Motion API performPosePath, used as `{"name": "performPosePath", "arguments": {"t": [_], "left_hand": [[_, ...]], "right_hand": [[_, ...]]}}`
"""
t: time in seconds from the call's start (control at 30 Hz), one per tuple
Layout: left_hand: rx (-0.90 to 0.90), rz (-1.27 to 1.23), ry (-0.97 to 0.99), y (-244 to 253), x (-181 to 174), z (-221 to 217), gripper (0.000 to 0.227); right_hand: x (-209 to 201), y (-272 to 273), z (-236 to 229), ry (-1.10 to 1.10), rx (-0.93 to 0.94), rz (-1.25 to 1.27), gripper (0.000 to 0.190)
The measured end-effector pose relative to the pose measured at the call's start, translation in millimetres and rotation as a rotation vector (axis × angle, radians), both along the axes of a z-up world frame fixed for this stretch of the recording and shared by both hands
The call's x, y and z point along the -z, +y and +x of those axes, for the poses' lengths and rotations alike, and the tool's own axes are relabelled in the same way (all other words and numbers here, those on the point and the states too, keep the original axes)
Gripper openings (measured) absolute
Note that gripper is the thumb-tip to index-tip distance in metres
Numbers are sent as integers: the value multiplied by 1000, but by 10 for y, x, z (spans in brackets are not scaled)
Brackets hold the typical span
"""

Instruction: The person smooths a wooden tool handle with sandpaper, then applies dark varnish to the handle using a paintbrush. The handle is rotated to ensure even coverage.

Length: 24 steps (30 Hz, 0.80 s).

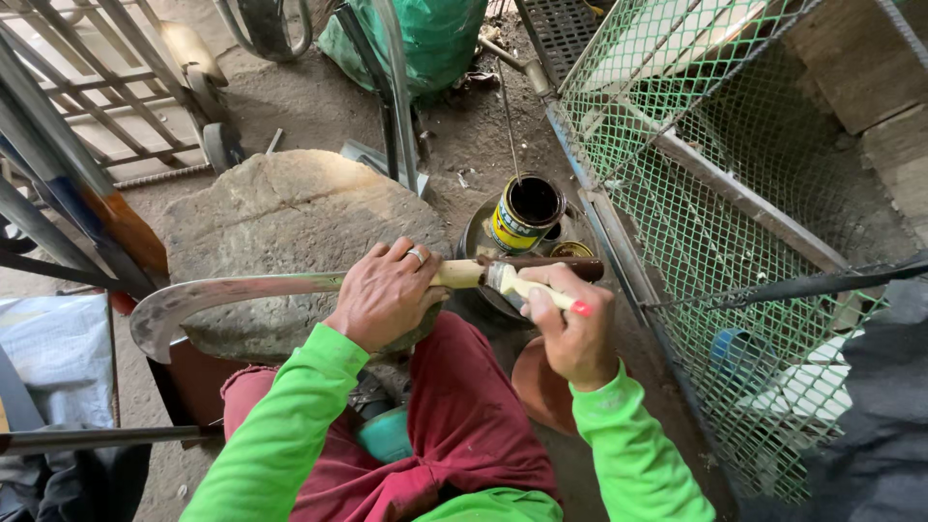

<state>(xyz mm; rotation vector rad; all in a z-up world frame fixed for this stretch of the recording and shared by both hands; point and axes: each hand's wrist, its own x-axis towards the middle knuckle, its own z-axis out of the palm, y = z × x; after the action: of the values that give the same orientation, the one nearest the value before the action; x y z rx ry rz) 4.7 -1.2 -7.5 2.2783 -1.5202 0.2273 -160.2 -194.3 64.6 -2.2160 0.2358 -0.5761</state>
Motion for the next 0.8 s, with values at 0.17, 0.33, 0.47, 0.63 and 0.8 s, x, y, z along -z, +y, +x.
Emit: {"name": "performPosePath", "arguments": {"t": [0.17, 0.33, 0.47, 0.63, 0.8], "left_hand": [[-1, 11, -15, 1, -19, 1, 42], [-6, 26, -25, 2, -37, -6, 44], [-4, 9, -20, -7, -37, 4, 43], [-1, 29, -9, -9, -29, 11, 42], [8, -12, -45, 1, -51, 7, 43]], "right_hand": [[-17, -202, -60, -91, -43, 198, 29], [137, -394, -67, -105, -86, 356, 31], [167, -510, -71, -62, -31, 321, 32], [185, -560, -147, -81, -39, 333, 32], [193, -549, -79, -42, -94, 378, 31]]}}
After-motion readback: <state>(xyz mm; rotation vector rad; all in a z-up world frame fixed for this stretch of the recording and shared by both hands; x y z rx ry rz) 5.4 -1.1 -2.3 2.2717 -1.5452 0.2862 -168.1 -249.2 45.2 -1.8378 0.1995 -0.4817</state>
